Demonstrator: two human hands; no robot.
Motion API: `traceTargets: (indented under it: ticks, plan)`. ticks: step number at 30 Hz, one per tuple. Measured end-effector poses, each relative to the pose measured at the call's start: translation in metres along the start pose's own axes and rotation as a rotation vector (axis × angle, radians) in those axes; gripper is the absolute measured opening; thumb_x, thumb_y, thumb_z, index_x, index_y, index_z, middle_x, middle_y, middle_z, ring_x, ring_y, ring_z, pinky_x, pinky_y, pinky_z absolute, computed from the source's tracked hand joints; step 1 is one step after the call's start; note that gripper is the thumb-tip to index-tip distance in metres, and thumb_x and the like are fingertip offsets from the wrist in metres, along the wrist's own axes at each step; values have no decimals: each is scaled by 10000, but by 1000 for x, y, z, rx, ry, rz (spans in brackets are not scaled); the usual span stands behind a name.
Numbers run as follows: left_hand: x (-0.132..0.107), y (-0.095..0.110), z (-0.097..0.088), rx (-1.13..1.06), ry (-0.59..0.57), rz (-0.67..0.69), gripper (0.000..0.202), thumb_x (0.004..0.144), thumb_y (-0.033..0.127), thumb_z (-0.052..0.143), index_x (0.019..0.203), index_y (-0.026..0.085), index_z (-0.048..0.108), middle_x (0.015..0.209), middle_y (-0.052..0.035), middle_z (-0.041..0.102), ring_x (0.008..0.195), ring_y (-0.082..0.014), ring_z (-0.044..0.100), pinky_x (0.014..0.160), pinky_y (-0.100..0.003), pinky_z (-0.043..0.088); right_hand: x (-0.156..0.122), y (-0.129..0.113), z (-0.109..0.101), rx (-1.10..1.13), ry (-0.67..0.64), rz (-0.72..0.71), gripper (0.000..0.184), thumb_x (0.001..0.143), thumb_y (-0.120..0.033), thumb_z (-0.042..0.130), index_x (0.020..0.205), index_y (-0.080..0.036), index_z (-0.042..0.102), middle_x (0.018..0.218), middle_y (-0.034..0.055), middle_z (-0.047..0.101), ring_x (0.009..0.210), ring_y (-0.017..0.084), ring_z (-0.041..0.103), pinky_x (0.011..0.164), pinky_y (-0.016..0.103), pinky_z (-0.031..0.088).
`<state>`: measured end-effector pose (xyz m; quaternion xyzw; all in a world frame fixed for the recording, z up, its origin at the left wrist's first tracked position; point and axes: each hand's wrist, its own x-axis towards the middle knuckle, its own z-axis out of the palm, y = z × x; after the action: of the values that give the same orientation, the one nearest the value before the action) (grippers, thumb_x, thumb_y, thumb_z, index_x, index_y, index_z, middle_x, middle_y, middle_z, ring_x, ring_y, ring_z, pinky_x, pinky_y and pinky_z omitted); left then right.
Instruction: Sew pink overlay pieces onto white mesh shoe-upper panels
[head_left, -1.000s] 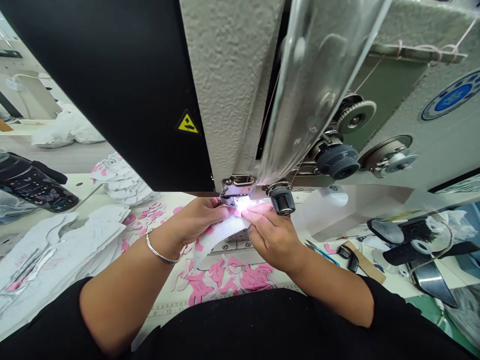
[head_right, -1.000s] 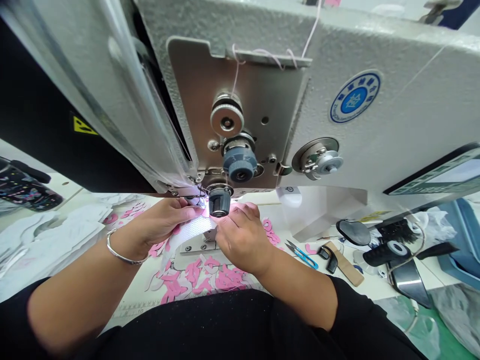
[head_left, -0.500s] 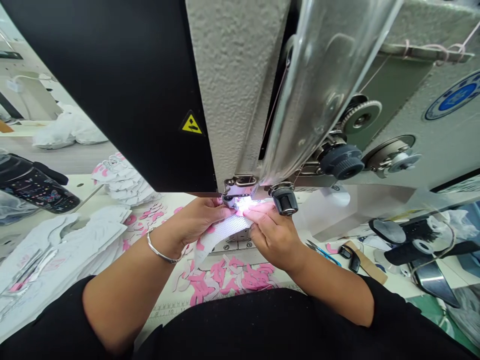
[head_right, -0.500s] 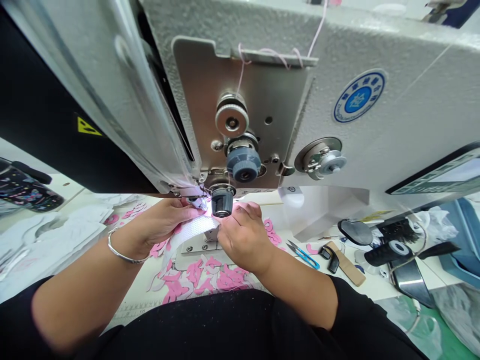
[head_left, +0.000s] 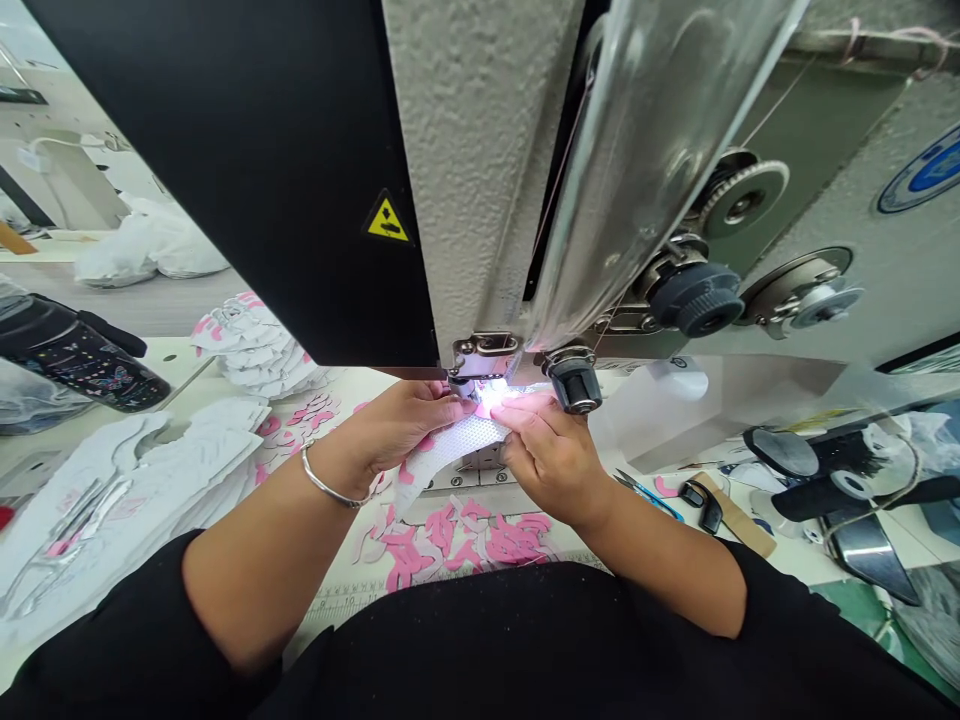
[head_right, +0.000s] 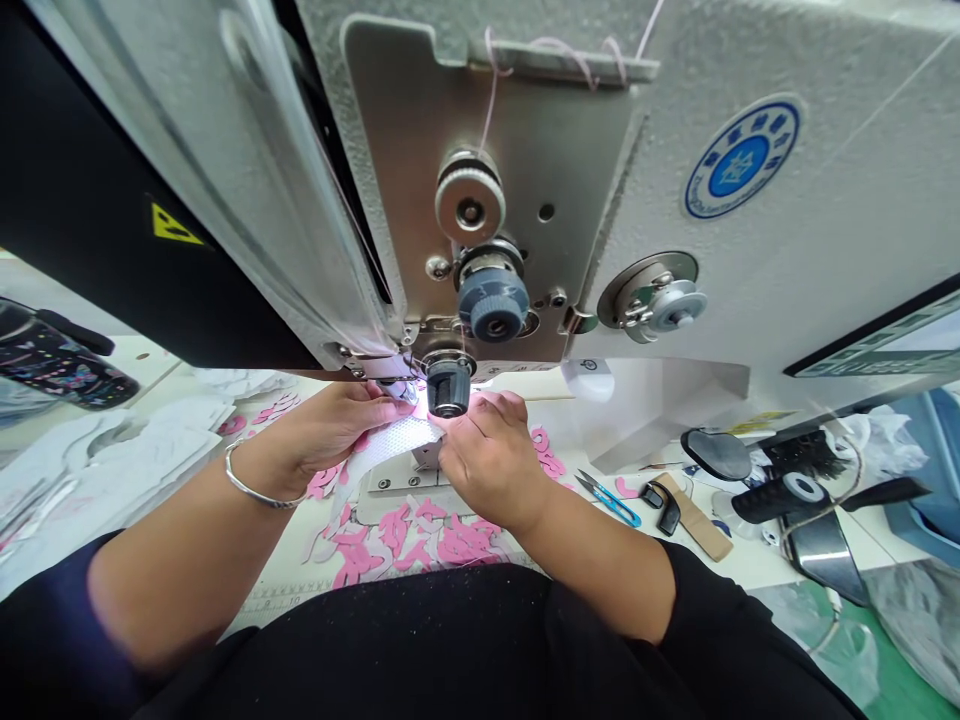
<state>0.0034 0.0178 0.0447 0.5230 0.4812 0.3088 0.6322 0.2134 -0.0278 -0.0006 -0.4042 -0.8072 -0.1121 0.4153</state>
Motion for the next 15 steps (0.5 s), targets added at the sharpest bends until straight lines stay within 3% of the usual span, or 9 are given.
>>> traceTargets:
  ticks: [6, 15]
  plan:
    - [1, -1, -1, -13, 15, -32, 239, 693, 316, 799, 700, 152, 625, 565, 14, 523, 454, -82, 454, 423, -215, 324, 1, -1, 0, 12, 17, -9, 273, 876, -146, 547, 1114, -212, 664, 916, 70, 647, 1002, 256, 590, 887, 475, 458]
    - [2, -3, -2, 6, -16, 19, 221, 721, 323, 770, 687, 152, 635, 515, 39, 463, 404, -41, 346, 366, -189, 210, 2, -2, -1, -7, 24, -17, 266, 876, -134, 538, 1101, -199, 665, 915, 77, 646, 987, 259, 587, 872, 483, 465]
